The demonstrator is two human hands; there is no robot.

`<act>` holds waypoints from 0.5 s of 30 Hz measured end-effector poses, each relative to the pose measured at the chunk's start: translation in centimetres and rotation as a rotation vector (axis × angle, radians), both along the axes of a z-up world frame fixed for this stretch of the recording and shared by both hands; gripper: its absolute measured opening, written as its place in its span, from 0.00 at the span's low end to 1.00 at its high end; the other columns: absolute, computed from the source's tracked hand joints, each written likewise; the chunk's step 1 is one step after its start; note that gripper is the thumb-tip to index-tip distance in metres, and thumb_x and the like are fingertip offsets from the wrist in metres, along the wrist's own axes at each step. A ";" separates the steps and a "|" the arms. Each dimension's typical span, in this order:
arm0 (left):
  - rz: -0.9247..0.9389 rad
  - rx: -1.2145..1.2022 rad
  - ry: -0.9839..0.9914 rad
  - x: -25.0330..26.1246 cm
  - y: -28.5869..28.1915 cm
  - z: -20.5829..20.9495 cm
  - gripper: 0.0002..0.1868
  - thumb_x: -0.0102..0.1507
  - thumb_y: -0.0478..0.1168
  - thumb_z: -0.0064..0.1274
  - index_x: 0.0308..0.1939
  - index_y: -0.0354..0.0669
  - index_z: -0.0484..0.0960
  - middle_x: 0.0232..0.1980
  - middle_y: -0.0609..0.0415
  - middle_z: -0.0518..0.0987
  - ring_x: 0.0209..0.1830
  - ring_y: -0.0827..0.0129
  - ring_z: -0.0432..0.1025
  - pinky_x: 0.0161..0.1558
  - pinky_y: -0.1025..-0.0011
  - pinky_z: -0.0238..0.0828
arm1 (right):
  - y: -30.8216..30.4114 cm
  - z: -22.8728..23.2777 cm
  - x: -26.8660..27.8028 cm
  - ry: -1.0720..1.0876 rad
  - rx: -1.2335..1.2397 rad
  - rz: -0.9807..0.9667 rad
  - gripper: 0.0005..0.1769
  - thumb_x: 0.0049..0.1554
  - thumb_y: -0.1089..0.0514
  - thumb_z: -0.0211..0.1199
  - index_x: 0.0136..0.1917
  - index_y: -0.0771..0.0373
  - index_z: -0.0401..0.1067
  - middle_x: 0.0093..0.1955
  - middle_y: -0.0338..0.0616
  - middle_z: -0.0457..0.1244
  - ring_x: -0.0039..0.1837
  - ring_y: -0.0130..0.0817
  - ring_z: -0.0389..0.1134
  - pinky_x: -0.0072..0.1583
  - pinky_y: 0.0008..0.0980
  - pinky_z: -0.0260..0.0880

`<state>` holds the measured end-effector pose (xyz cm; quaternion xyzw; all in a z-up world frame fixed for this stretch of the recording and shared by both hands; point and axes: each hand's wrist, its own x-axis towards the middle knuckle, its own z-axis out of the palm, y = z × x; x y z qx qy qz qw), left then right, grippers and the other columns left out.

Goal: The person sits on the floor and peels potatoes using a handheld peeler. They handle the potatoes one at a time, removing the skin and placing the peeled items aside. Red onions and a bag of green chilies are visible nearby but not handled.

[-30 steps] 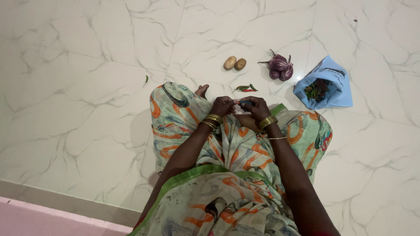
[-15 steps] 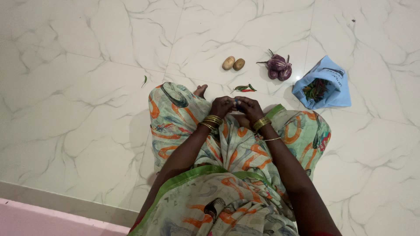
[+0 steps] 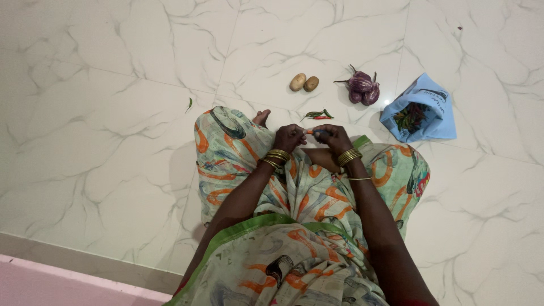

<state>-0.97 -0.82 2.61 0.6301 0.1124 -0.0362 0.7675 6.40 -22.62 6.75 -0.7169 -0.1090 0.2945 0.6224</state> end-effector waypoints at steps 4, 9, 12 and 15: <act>0.019 -0.141 0.019 0.1 0.6 0.2 0.10 0.67 0.39 0.55 0.46 0.33 0.83 0.36 0.51 0.84 0.34 0.69 0.82 0.35 0.76 0.77 | -1.4 -1.0 1.2 0.059 0.071 -0.174 0.13 0.63 0.60 0.66 0.59 0.69 0.78 0.47 0.42 0.69 0.46 0.28 0.67 0.49 0.29 0.68; -0.023 -0.058 -0.037 -0.4 0.0 1.7 0.10 0.65 0.38 0.58 0.46 0.34 0.84 0.37 0.53 0.84 0.36 0.71 0.82 0.36 0.77 0.77 | 1.7 2.1 -0.8 0.306 0.188 -0.172 0.20 0.62 0.52 0.59 0.64 0.62 0.72 0.56 0.40 0.69 0.54 0.26 0.71 0.56 0.27 0.74; -0.005 0.051 -0.039 -0.6 -0.4 2.3 0.10 0.65 0.38 0.59 0.45 0.33 0.85 0.35 0.52 0.85 0.34 0.71 0.81 0.34 0.76 0.76 | 3.3 3.1 -2.5 0.312 0.155 -0.056 0.22 0.63 0.51 0.59 0.67 0.62 0.71 0.57 0.40 0.70 0.55 0.26 0.71 0.58 0.28 0.72; 0.002 0.133 -0.069 -0.7 -0.4 2.6 0.10 0.65 0.38 0.59 0.44 0.33 0.85 0.34 0.51 0.86 0.33 0.72 0.81 0.34 0.76 0.76 | 3.3 3.1 -2.6 0.190 0.081 0.020 0.21 0.63 0.52 0.60 0.66 0.63 0.72 0.52 0.39 0.70 0.52 0.25 0.71 0.55 0.28 0.70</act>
